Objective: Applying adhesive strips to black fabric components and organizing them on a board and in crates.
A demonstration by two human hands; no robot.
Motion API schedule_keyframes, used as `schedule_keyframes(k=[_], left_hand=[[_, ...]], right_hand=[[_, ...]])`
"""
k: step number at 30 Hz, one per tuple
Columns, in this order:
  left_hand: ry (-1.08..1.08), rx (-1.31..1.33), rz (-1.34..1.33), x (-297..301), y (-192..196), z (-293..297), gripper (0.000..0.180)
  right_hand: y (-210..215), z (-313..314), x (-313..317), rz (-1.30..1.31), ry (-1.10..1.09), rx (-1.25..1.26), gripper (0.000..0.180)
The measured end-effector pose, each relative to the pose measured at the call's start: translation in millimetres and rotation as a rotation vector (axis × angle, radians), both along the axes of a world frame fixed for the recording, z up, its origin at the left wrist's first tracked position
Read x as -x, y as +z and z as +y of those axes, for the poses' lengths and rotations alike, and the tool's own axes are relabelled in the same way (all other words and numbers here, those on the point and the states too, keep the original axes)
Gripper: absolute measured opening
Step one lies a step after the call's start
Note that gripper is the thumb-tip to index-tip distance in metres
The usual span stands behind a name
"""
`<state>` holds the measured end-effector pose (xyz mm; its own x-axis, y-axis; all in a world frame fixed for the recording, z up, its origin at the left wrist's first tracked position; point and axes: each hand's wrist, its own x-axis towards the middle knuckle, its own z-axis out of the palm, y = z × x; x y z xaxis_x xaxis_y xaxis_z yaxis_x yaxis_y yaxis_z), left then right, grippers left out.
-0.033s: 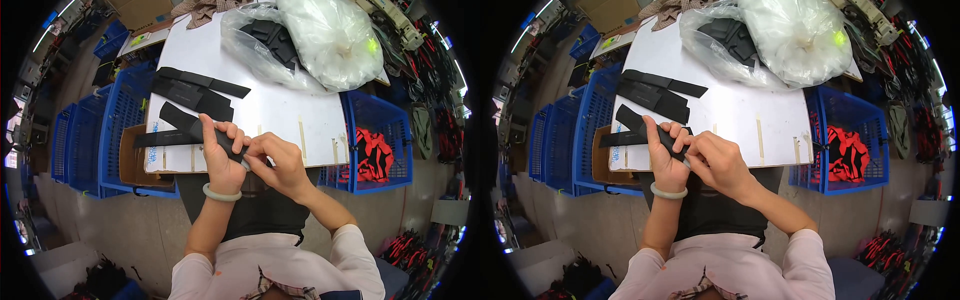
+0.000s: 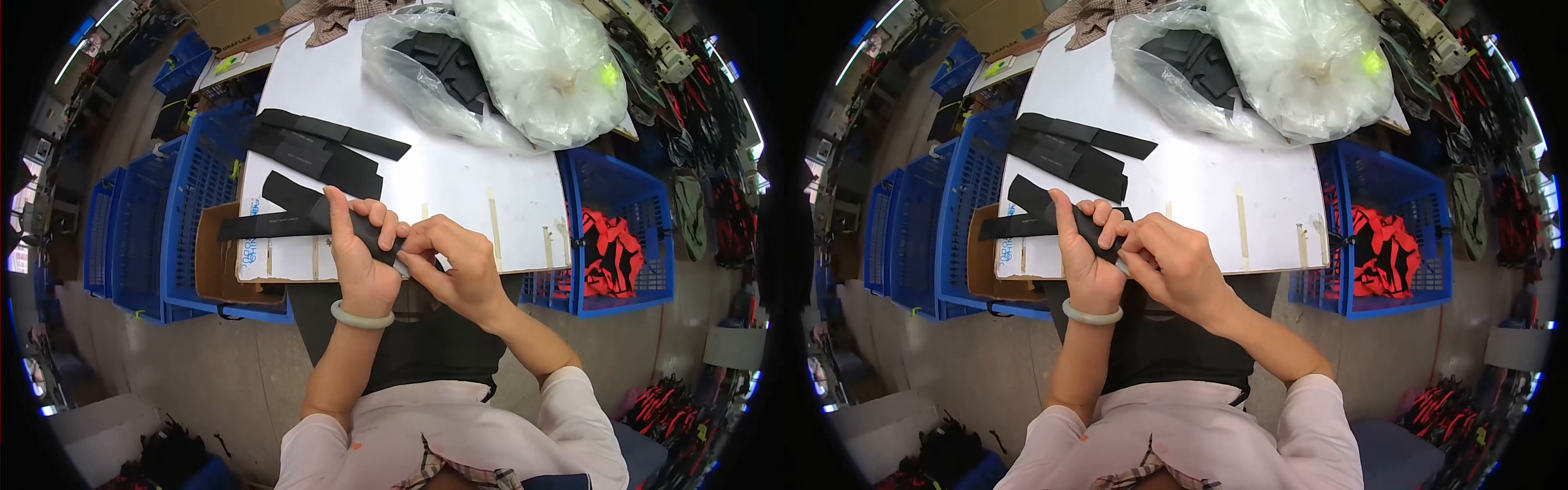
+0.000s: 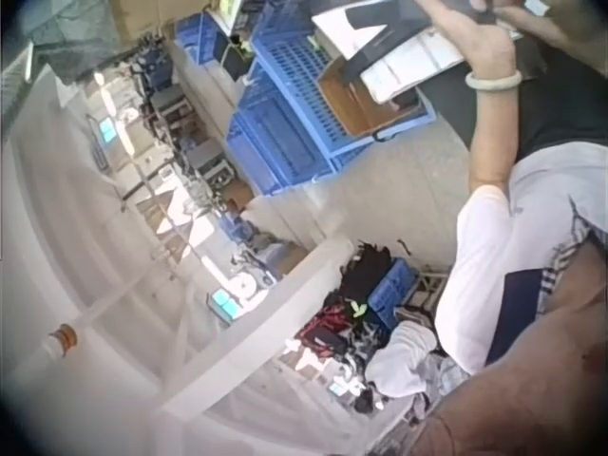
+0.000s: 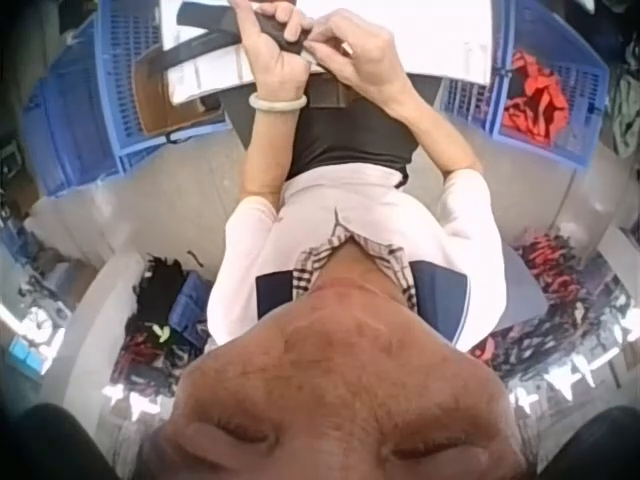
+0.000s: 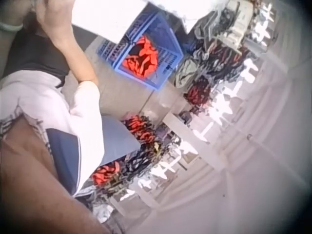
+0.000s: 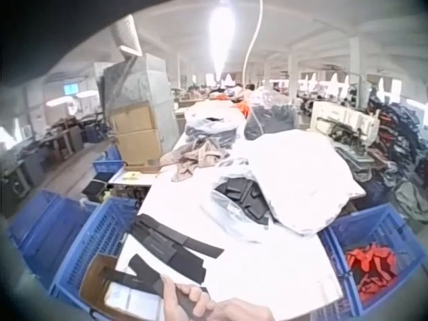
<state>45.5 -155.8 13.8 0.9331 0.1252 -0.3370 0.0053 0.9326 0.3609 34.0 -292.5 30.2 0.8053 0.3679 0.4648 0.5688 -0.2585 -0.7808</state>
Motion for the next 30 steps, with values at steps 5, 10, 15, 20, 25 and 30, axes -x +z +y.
schedule_keyframes(k=[5,10,15,20,25,30], left_hand=[[-0.054,0.114,-0.047,0.2,-7.1,10.7,0.047],[-0.096,0.158,0.016,5.4,1.4,-7.1,0.047],[-0.069,0.118,-0.015,7.5,-2.7,-6.4,0.048],[-0.118,0.084,-0.192,7.5,-8.3,-5.6,0.044],[-0.095,0.017,-0.217,11.2,-5.4,-12.6,0.045],[-0.079,-0.214,-0.39,19.3,-6.6,-17.3,0.039]], right_hand=[[-6.1,-8.9,-2.5,-0.062,0.063,-0.013,0.015],[-12.2,-5.4,-4.4,0.176,0.017,-0.073,0.02],[-21.0,-3.8,-1.0,0.309,-0.038,-0.106,0.022],[-25.1,0.7,1.5,0.308,-0.11,-0.166,0.021],[-38.2,1.0,6.6,0.286,-0.13,-0.229,0.02],[-51.7,0.1,12.4,0.188,-0.123,-0.333,0.019]])
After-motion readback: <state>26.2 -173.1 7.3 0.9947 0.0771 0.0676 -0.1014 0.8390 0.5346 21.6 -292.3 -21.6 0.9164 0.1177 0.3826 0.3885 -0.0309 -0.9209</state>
